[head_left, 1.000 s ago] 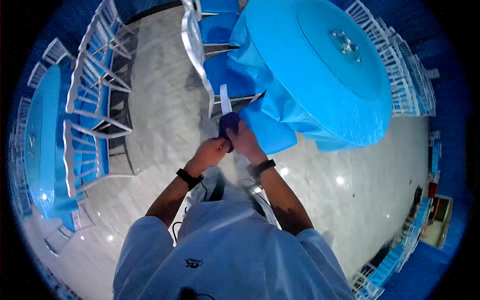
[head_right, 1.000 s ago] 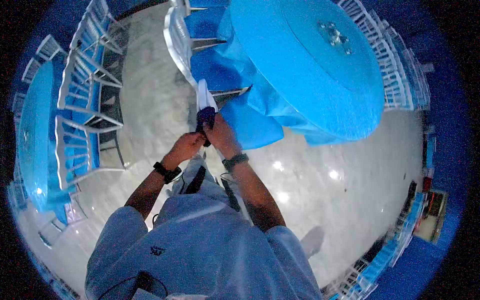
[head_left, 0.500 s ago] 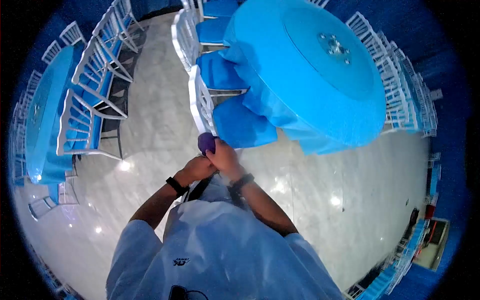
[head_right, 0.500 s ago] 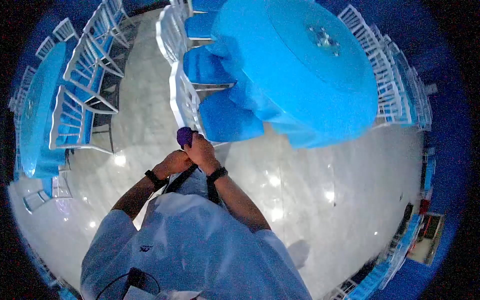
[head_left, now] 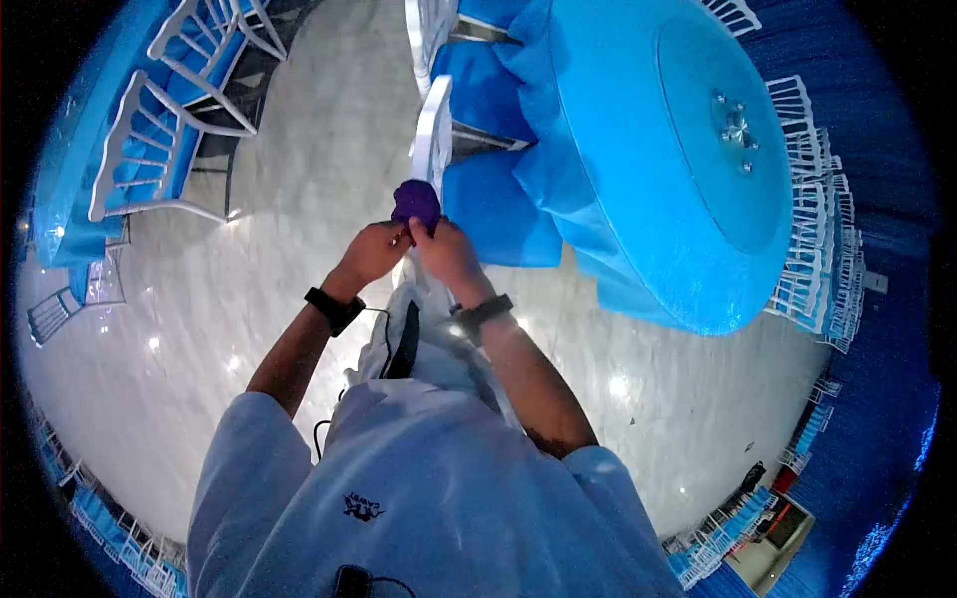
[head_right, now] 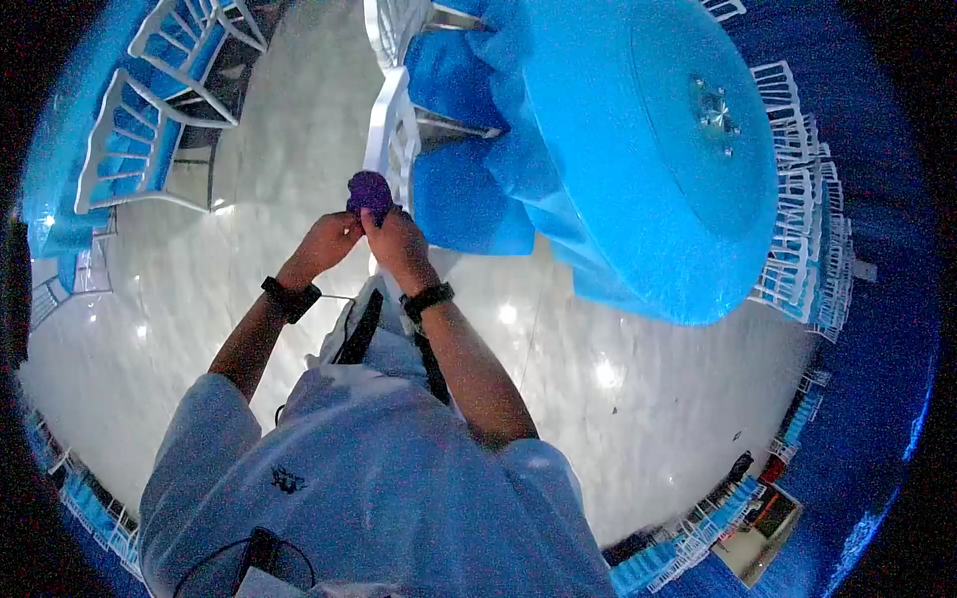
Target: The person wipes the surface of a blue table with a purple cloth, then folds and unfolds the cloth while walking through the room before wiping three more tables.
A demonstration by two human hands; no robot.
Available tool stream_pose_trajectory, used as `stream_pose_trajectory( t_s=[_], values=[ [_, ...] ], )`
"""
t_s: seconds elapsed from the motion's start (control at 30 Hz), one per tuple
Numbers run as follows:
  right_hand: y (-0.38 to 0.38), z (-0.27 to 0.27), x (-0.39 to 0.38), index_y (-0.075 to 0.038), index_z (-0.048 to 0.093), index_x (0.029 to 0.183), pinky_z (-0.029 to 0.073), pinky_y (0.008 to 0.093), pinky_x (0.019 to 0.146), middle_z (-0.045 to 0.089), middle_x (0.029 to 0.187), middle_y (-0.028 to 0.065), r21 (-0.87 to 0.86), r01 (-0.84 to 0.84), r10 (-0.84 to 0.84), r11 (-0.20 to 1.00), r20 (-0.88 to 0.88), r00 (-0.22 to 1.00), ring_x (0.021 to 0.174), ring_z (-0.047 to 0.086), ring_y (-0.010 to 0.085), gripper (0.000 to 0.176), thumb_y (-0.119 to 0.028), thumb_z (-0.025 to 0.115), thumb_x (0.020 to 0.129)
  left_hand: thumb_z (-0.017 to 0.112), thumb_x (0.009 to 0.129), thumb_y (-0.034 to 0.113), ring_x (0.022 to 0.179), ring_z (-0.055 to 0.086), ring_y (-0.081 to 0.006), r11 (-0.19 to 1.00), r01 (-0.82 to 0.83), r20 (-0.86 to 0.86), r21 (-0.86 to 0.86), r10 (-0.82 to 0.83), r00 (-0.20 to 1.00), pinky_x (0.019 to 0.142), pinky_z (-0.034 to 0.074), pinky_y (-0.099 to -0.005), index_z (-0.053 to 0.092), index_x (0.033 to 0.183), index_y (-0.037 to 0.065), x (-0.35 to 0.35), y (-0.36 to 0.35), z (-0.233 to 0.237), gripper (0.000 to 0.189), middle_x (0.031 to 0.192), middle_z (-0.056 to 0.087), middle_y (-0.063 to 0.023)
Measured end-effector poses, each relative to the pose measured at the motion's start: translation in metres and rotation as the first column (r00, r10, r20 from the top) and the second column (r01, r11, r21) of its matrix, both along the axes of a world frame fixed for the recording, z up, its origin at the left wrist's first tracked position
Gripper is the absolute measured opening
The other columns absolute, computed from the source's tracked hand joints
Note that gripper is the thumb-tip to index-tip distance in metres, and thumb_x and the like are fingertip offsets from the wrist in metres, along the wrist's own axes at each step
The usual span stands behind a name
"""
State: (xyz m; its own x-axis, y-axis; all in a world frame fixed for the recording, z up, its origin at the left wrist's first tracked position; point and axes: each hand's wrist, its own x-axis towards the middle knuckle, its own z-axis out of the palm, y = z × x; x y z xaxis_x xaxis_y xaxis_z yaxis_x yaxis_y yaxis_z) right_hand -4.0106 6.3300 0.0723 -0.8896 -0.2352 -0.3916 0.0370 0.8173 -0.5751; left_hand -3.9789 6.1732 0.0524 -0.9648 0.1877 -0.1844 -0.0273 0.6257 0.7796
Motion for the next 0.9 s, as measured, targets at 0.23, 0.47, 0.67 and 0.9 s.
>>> stream_pose_trajectory(
  t_s=[0.23, 0.47, 0.67, 0.9],
  values=[
    [0.011, 0.016, 0.015, 0.004, 0.059, 0.085, 0.05, 0.0492, 0.069, 0.063, 0.08, 0.0245, -0.089, -0.024, 0.016, 0.996, -0.089, 0.996, 0.075, 0.062, 0.0419, 0.05, -0.044, 0.049, 0.091, 0.05, 0.09, 0.02, 0.086, 0.063, -0.0364, 0.999, 0.009, 0.216, 0.048, -0.019, 0.976, 0.077, 0.048, -0.0416, 0.061, 0.103, 0.002, 0.022, 0.013, 0.027, 0.024, 0.093, 0.065, -0.0205],
    [0.078, 0.017, 0.079, 0.002, 0.059, 0.084, 0.049, 0.0487, 0.068, 0.062, 0.08, 0.0228, -0.218, -0.275, 0.239, 0.937, -0.177, 0.955, 0.075, 0.062, 0.0395, 0.035, -0.032, 0.056, 0.086, 0.054, 0.089, 0.018, 0.086, 0.064, -0.0213, 0.973, -0.109, 0.261, 0.203, 0.054, 0.964, 0.079, 0.049, -0.0341, 0.064, 0.101, 0.003, 0.115, 0.077, 0.006, 0.022, 0.093, 0.068, -0.0108],
    [0.184, 0.0, 0.151, 0.001, 0.058, 0.086, 0.048, 0.0476, 0.073, 0.063, 0.085, 0.0212, -0.313, -0.275, 0.246, 0.909, -0.13, 0.961, 0.083, 0.062, 0.0392, 0.028, -0.026, 0.06, 0.081, 0.049, 0.092, 0.005, 0.086, 0.063, -0.0172, 0.645, -0.377, 0.411, 0.665, 0.105, 0.905, 0.077, 0.05, -0.0318, 0.064, 0.098, -0.002, 0.187, 0.176, -0.022, 0.017, 0.091, 0.068, -0.0073],
    [0.306, -0.007, 0.124, -0.003, 0.062, 0.097, 0.05, 0.0388, 0.075, 0.065, 0.093, 0.018, -0.553, -0.113, 0.135, 0.825, -0.001, 0.991, 0.089, 0.064, 0.0327, 0.028, -0.021, 0.065, 0.077, 0.056, 0.089, 0.006, 0.08, 0.057, -0.0106, 0.939, -0.06, 0.116, 0.339, 0.021, 0.993, 0.072, 0.046, -0.0264, 0.062, 0.097, 0.0, 0.149, 0.293, 0.021, 0.012, 0.084, 0.064, -0.0039]
  ],
)
